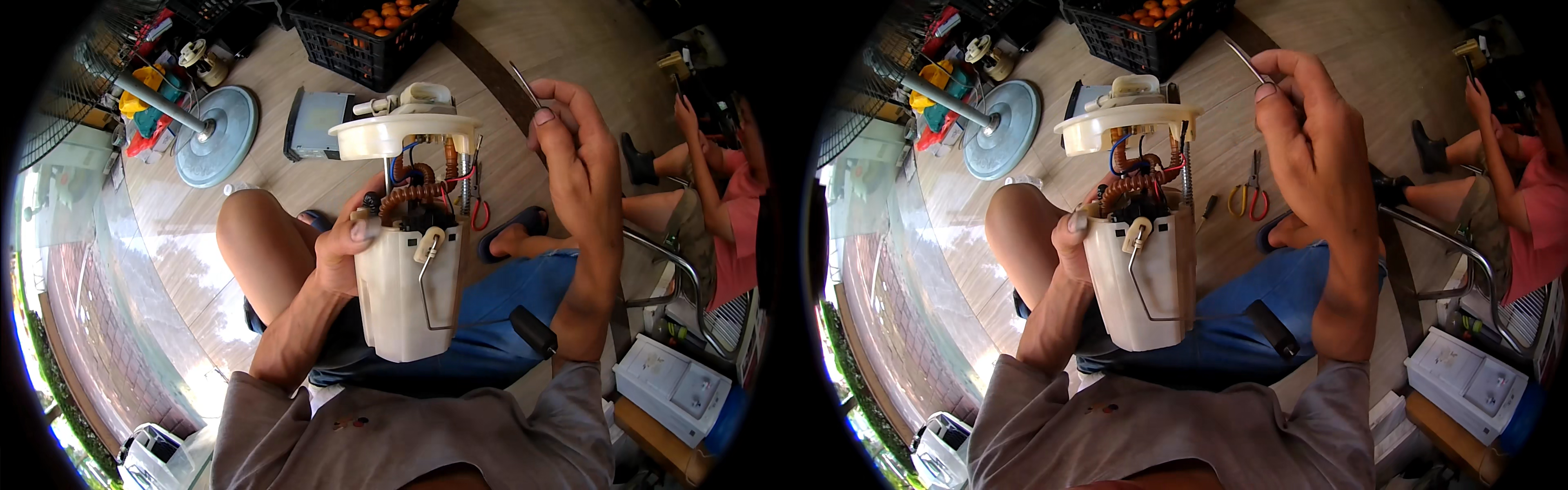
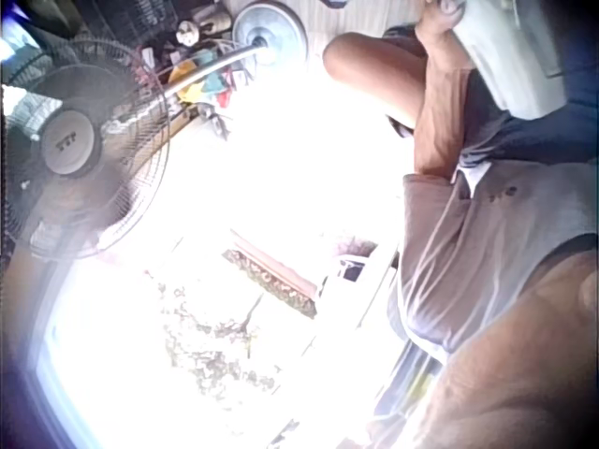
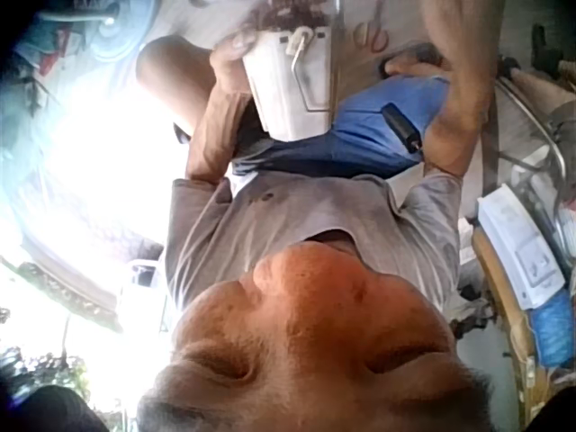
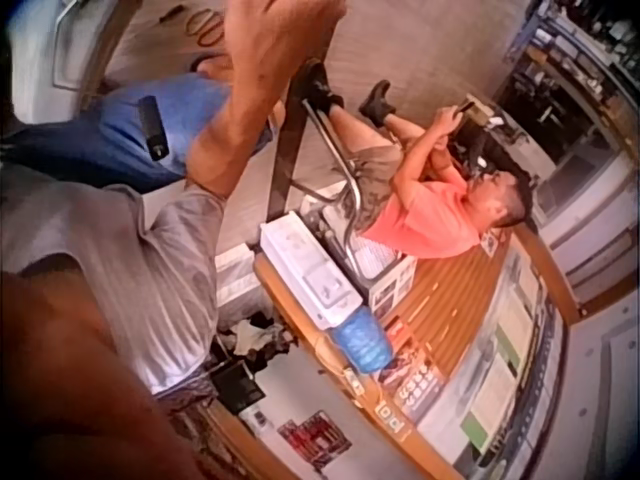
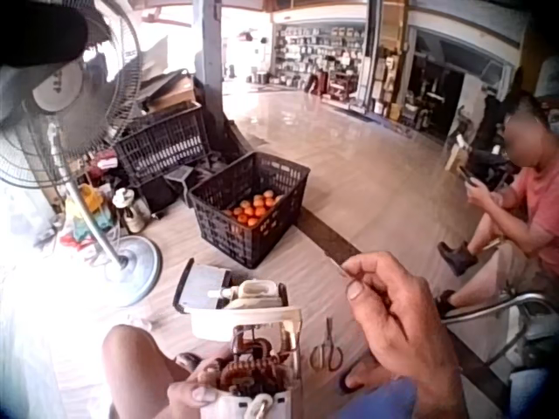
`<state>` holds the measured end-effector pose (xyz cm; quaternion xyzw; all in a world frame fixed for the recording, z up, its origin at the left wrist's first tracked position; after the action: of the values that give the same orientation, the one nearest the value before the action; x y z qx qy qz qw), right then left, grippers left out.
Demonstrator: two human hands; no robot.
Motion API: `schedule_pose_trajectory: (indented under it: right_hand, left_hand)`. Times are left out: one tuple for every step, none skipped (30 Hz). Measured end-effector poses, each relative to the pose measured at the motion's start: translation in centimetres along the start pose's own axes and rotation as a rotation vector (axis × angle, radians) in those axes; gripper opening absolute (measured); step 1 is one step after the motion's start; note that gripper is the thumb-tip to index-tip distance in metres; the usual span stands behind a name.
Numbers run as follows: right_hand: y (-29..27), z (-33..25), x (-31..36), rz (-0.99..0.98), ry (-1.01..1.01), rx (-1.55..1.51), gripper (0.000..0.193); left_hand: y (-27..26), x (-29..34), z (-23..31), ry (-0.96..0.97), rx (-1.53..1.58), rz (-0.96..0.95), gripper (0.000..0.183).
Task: The person disassembles and services a car's fuel pump assembly by hand using a small screwdriver, separating the internal modules and aligning the springs and electrical connectors.
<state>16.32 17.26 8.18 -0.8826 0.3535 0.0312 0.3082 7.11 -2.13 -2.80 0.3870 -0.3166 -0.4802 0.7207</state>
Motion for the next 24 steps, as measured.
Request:
schedule_pose_trajectory:
  right_hand:
    - [0.1,0.2,-0.1,0.001,0.002,0.000,0.022]
    - [0.1,0.2,-0.1,0.053,-0.018,0.013,0.021]
    - [-0.1,0.2,-0.1,0.104,-0.038,0.026,0.021]
    - [-0.2,0.4,-0.3,0.106,-0.039,0.028,0.021]
    - [-0.4,0.6,-0.4,0.109,-0.048,0.117,0.021]
    - [-0.6,0.8,-0.5,0.112,-0.057,0.206,0.021]
    - [-0.7,1.0,-0.6,0.113,-0.055,0.209,0.021]
    - [-0.8,1.0,-0.8,0.107,-0.072,0.323,0.021]
    - [-0.9,1.1,-0.9,0.101,-0.090,0.437,0.020]
    - [-1.0,1.6,-1.1,0.102,-0.086,0.438,0.020]
    - [-1.1,2.0,-1.2,0.124,-0.126,0.434,0.020]
    - [-1.2,2.2,-1.2,0.146,-0.167,0.429,0.019]
    - [-1.2,2.3,-1.2,0.146,-0.163,0.429,0.019]
    - [-1.2,2.3,-1.3,0.153,-0.166,0.409,0.021]
    - [-1.2,2.3,-1.3,0.156,-0.167,0.399,0.022]
    - [-1.2,2.2,-1.3,0.158,-0.168,0.389,0.023]
    - [-1.2,2.3,-1.2,0.160,-0.143,0.356,0.025]
    - [-1.2,2.1,-1.2,0.160,-0.130,0.340,0.026]
    - [-1.0,2.0,-1.2,0.160,-0.117,0.322,0.027]
    - [-0.9,1.8,-1.2,0.176,-0.053,0.221,0.026]
    - [-1.0,1.7,-1.2,0.182,-0.021,0.171,0.026]
    - [-1.0,1.5,-1.2,0.189,0.012,0.120,0.026]
    - [-1.2,1.3,-1.1,0.186,-0.023,0.002,0.024]
    - [-1.4,0.9,-1.0,0.183,-0.059,-0.116,0.023]
  left_hand:
    - [0.1,0.0,-0.2,-0.009,0.016,0.022,0.105]
    - [0.2,0.1,-0.2,-0.013,0.003,0.019,0.105]
    - [0.1,0.1,-0.3,-0.016,0.003,0.018,0.105]
    - [0.0,0.1,-0.4,-0.030,0.016,0.014,0.105]
    - [-0.1,0.0,-0.6,-0.045,0.030,0.010,0.105]
    - [0.0,-0.1,-0.6,-0.046,0.031,0.007,0.105]
    - [0.1,-0.1,-0.7,-0.044,0.040,-0.004,0.105]
    - [0.2,-0.1,-0.8,-0.042,0.049,-0.016,0.105]
    - [0.2,-0.1,-0.8,-0.045,0.052,-0.017,0.105]
    - [0.1,0.0,-0.8,-0.057,0.046,-0.004,0.106]
    - [0.1,0.1,-0.8,-0.068,0.040,0.010,0.106]
    - [0.0,0.2,-0.9,-0.071,0.040,0.009,0.106]
    - [-0.1,0.2,-1.0,-0.077,0.055,0.018,0.105]
    - [-0.3,0.3,-1.1,-0.083,0.070,0.027,0.104]
    - [-0.5,0.5,-1.1,-0.086,0.071,0.029,0.104]
    - [-0.8,0.7,-1.2,-0.102,0.072,0.038,0.102]
    - [-1.0,0.7,-1.4,-0.109,0.073,0.043,0.101]
    - [-1.3,0.8,-1.6,-0.117,0.075,0.048,0.101]
    - [-1.5,0.8,-1.9,-0.127,0.115,0.050,0.099]
    - [-1.6,0.8,-2.2,-0.137,0.156,0.052,0.097]
    - [-1.8,0.9,-2.4,-0.137,0.157,0.054,0.097]
    - [-2.1,0.9,-2.6,-0.143,0.158,0.076,0.097]
    - [-2.3,1.0,-2.7,-0.148,0.158,0.098,0.096]
    - [-2.3,1.0,-2.6,-0.147,0.160,0.100,0.096]
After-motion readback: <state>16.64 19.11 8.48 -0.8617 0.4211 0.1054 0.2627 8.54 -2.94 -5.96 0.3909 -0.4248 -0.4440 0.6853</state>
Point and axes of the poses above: each hand's wrist, its own x-axis away from the middle knuckle, its own y-axis out of the palm, z = x × y, the point moved 4 cm from there along -x, towards the middle knuckle, and after that the axes turned 2 degrees about y, right-handed, at the moved point
